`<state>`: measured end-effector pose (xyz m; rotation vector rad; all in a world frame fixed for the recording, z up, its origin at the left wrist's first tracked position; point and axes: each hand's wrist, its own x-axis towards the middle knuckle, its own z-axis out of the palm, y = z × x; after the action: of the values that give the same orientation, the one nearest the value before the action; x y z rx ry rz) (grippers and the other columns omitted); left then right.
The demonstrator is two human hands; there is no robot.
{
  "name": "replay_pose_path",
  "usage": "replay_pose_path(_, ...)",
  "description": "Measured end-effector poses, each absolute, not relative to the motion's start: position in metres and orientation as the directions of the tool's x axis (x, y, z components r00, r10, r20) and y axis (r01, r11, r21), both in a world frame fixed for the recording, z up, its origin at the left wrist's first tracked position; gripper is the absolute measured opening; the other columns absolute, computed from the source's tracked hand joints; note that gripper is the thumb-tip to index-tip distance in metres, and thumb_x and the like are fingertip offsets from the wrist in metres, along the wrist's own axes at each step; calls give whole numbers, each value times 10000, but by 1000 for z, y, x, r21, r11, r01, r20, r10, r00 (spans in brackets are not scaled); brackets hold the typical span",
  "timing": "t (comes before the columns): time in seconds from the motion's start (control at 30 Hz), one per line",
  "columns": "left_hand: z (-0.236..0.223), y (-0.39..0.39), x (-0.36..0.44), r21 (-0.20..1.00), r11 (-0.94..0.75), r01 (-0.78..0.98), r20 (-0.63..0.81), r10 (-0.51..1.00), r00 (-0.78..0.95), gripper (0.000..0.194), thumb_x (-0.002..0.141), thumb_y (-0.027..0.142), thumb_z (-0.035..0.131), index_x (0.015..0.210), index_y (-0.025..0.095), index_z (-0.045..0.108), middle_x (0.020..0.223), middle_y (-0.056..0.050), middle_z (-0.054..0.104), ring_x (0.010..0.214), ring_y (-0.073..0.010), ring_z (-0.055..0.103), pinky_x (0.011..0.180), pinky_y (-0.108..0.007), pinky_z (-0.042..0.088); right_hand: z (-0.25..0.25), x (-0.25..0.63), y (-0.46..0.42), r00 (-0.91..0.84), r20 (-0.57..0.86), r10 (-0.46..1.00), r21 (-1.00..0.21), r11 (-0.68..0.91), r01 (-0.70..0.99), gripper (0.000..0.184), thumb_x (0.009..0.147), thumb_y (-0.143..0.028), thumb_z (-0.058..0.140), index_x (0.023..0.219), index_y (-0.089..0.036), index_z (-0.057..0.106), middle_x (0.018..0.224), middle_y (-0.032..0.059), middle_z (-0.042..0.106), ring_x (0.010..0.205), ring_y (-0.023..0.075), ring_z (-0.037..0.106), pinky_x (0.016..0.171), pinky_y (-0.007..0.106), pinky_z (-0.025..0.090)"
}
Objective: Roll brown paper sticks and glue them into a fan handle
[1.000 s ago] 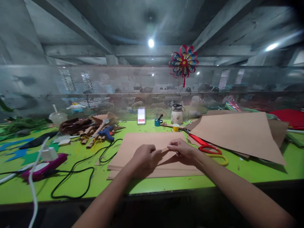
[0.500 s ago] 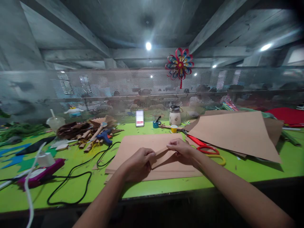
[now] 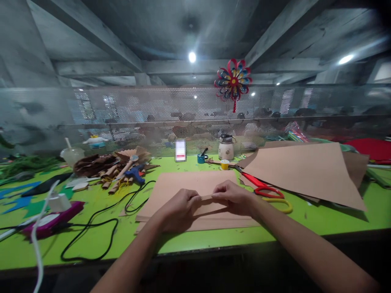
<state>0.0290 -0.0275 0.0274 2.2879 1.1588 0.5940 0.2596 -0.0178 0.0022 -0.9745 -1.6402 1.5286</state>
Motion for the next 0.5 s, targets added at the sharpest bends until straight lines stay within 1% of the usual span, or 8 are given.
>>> replay_pose_path(0.1, 31, -21, 30, 641, -488, 592, 141, 833, 535, 286, 802, 365, 445, 610, 162, 505, 580, 26, 430, 572, -120, 375, 509, -233, 254, 5, 257, -29, -573, -28, 819, -999, -35, -1, 345, 696, -416, 769, 642, -138, 573, 552, -51, 392, 526, 73, 332, 501, 221, 279)
replay_pose_path(0.2, 35, -18, 31, 715, -442, 542, 145, 852, 504, 305, 760, 418, 519, 592, 165, 491, 553, 41, 388, 543, -108, 354, 487, -227, 242, 5, 255, -35, -629, -41, 776, -994, -96, -54, 323, 727, -407, 752, 680, -145, 570, 592, -43, 402, 545, 79, 350, 501, 219, 275)
replay_pose_path(0.33, 35, -18, 31, 796, -371, 479, 109, 866, 488, 369, 734, 492, 588, 594, 162, 501, 508, 55, 382, 479, -91, 346, 452, -220, 233, 4, 253, -37, -609, -65, 790, -991, -124, -56, 318, 738, -407, 743, 680, -159, 554, 596, -48, 373, 546, 85, 341, 485, 210, 282)
replay_pose_path(0.4, 34, -17, 30, 816, -351, 460, 115, 878, 465, 387, 724, 517, 612, 611, 157, 525, 486, 57, 400, 454, -89, 363, 441, -217, 245, 6, 252, -39, -590, -60, 806, -989, -127, -73, 317, 733, -403, 743, 673, -164, 544, 608, -44, 371, 562, 92, 352, 490, 207, 309)
replay_pose_path(0.5, 29, -12, 30, 834, -323, 447, 137, 906, 400, 407, 706, 551, 635, 644, 158, 549, 458, 59, 426, 410, -91, 381, 422, -217, 255, 11, 251, -42, -589, -32, 808, -986, -122, -114, 314, 727, -407, 740, 673, -170, 541, 652, -28, 407, 616, 113, 403, 527, 216, 368)
